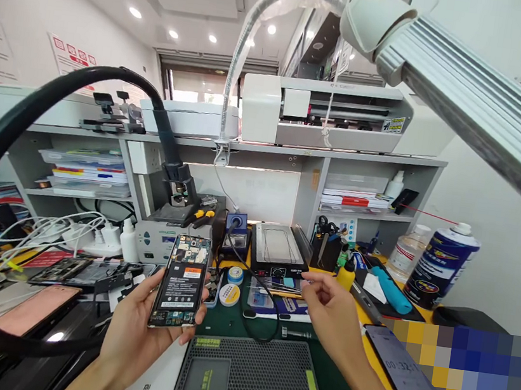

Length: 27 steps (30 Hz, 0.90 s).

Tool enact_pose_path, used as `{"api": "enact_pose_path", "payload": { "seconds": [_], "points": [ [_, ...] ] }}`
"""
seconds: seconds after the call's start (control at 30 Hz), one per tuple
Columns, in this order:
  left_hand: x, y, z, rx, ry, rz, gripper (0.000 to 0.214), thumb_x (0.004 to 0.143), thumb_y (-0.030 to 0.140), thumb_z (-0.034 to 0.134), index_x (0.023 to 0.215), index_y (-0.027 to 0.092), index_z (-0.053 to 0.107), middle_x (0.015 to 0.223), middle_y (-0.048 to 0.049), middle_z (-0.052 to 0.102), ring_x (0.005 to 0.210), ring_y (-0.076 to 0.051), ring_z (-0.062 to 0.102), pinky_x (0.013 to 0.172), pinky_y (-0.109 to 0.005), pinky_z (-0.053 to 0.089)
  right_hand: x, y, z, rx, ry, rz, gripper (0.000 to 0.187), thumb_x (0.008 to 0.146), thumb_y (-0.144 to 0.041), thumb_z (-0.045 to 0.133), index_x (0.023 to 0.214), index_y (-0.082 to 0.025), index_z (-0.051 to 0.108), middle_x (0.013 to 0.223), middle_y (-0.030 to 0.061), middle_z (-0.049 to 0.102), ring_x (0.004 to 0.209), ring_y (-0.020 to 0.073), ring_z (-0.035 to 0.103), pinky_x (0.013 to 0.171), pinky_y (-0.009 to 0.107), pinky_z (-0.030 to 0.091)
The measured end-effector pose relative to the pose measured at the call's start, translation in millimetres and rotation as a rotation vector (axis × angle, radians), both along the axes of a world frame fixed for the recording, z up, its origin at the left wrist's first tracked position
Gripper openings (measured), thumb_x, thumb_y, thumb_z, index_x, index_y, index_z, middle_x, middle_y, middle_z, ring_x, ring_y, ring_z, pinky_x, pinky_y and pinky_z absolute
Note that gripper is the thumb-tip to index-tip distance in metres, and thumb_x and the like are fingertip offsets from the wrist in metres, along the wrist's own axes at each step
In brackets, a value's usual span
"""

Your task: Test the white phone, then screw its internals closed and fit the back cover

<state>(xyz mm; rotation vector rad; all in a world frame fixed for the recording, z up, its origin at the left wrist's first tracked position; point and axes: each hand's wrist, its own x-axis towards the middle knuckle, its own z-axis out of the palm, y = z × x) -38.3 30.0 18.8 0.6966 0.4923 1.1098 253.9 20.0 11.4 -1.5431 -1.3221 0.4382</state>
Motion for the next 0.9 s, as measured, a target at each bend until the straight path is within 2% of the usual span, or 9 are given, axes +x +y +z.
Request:
{"api": "enact_pose_path", "payload": {
  "seconds": [0.23, 0.4, 0.63, 0.77, 0.9],
  "points": [
    [-0.3, 0.5, -1.0, 0.027, -0.019, -0.059, 0.047, 0.100, 0.044, 0.041, 0.121, 0.008, 0.063, 0.107, -0.0196, 0.069, 0.077, -0.028, 0.065, 0.052, -0.034, 0.047, -12.1, -12.8, -0.7, 0.064, -0.002, 0.105, 0.033, 0.089, -0.049, 0.058, 0.102, -0.021, 0.066, 0.067, 0.0012, 0.063, 0.060, 0.0198, 0.058, 0.054, 0.031, 0.047],
    [0.8, -4.8, 0.7, 0.020, -0.047, -0.086, 0.046, 0.101, 0.044, 0.040, 0.119, 0.009, 0.064, 0.106, -0.0188, 0.068, 0.083, -0.028, 0.065, 0.056, -0.036, 0.050, -15.7, -19.3, -0.6, 0.066, -0.020, 0.174, 0.032, 0.091, -0.048, 0.057, 0.106, -0.021, 0.065, 0.078, 0.0034, 0.069, 0.068, 0.0209, 0.062, 0.057, 0.031, 0.049],
    [5.8, -13.7, 2.8, 0.058, -0.142, -0.087, 0.043, 0.101, 0.043, 0.041, 0.120, 0.014, 0.066, 0.107, -0.0159, 0.069, 0.090, -0.030, 0.067, 0.062, -0.039, 0.054, -24.3, -28.0, 2.8, 0.048, -0.011, 0.257, 0.030, 0.094, -0.048, 0.054, 0.105, -0.021, 0.064, 0.080, 0.0036, 0.067, 0.072, 0.0212, 0.062, 0.060, 0.031, 0.049],
    [4.9, -17.3, -1.3, 0.069, -0.179, -0.104, 0.039, 0.099, 0.041, 0.047, 0.118, 0.015, 0.068, 0.108, -0.0161, 0.070, 0.094, -0.031, 0.068, 0.068, -0.043, 0.057, -27.9, -32.5, 3.7, 0.021, -0.019, 0.312, 0.031, 0.095, -0.049, 0.053, 0.104, -0.022, 0.064, 0.082, 0.0049, 0.067, 0.074, 0.0223, 0.063, 0.061, 0.033, 0.050],
    [4.8, -18.8, -8.0, 0.096, -0.111, -0.093, 0.035, 0.094, 0.041, 0.056, 0.114, 0.015, 0.069, 0.108, -0.0155, 0.071, 0.096, -0.032, 0.069, 0.076, -0.049, 0.058, -29.6, -34.8, 5.0, -0.018, -0.029, 0.342, 0.033, 0.095, -0.052, 0.053, 0.106, -0.023, 0.063, 0.079, 0.0036, 0.063, 0.070, 0.0209, 0.060, 0.060, 0.033, 0.048]
  ]
}}
